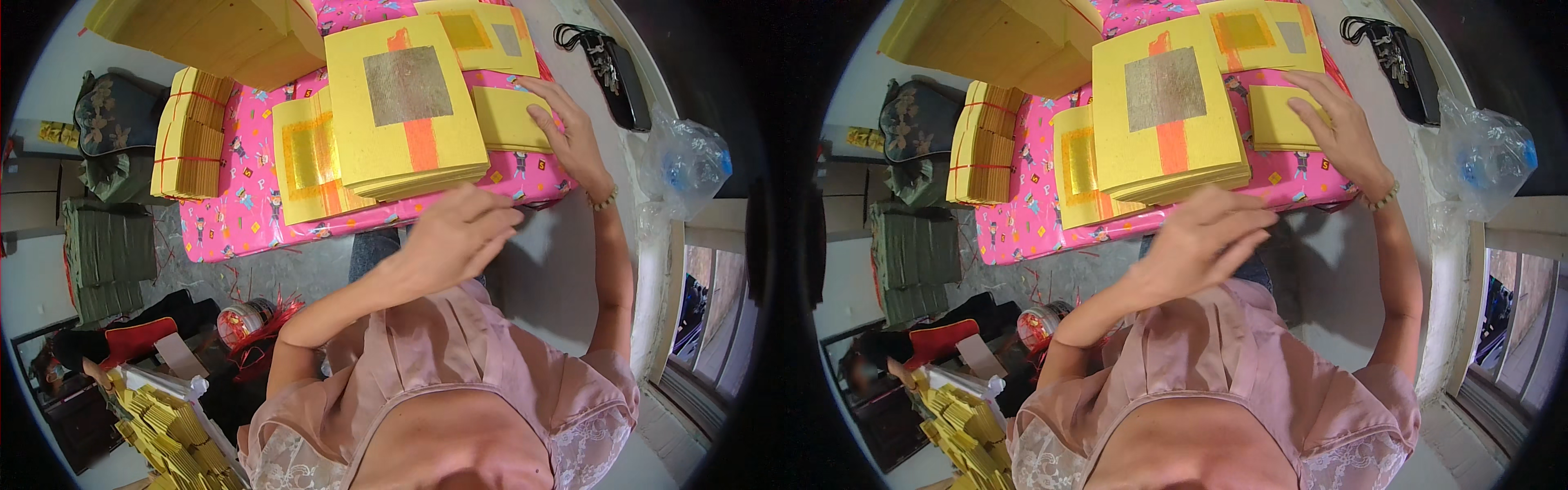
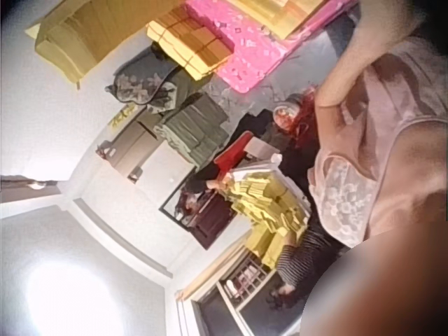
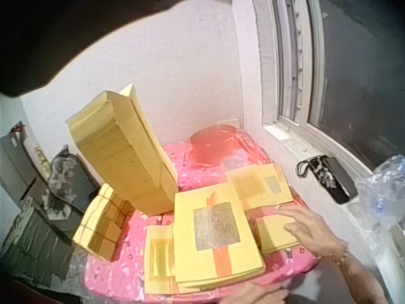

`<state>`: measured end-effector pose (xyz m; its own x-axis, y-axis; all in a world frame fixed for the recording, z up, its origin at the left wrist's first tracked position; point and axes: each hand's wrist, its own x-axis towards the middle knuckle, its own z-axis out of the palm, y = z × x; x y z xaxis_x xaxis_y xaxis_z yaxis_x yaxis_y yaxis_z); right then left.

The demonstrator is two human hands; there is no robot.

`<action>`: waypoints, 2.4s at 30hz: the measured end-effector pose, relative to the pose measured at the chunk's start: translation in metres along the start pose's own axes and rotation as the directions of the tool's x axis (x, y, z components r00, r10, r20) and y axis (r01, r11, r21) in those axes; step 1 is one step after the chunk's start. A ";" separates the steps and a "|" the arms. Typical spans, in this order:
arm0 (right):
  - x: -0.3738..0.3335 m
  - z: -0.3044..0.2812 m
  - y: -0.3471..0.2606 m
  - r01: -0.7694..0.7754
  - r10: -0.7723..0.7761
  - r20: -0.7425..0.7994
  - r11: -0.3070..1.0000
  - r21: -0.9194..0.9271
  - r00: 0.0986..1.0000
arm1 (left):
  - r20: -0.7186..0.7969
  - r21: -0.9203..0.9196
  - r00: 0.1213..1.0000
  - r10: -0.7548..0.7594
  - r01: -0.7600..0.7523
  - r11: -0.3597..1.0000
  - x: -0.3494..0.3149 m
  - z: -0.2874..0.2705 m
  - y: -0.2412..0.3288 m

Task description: The person is stacking and organizing gold-leaf joss paper on a table for packaging.

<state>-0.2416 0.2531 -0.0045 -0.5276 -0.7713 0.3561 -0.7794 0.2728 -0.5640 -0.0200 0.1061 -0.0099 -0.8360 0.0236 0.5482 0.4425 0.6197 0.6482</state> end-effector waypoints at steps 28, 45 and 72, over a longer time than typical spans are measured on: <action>0.027 0.025 -0.068 0.351 -0.355 0.219 0.935 0.060 0.909 | -0.141 0.390 0.978 -0.154 0.198 0.899 -0.009 -0.091 -0.043; 0.026 0.025 -0.068 0.296 -0.310 0.237 0.951 0.094 0.921 | -0.146 0.392 0.972 -0.186 0.230 0.891 -0.007 -0.092 -0.042; 0.143 0.028 -0.050 0.150 -0.158 0.044 0.978 0.146 0.987 | -0.054 0.656 0.994 0.091 -0.033 0.754 0.042 -0.101 -0.069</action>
<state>-0.2688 0.1134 0.0540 -0.3826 -0.8292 0.4075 -0.7920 0.0673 -0.6068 -0.0531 -0.0152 0.0220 -0.7737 0.0373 0.6324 0.1485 0.9811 0.1239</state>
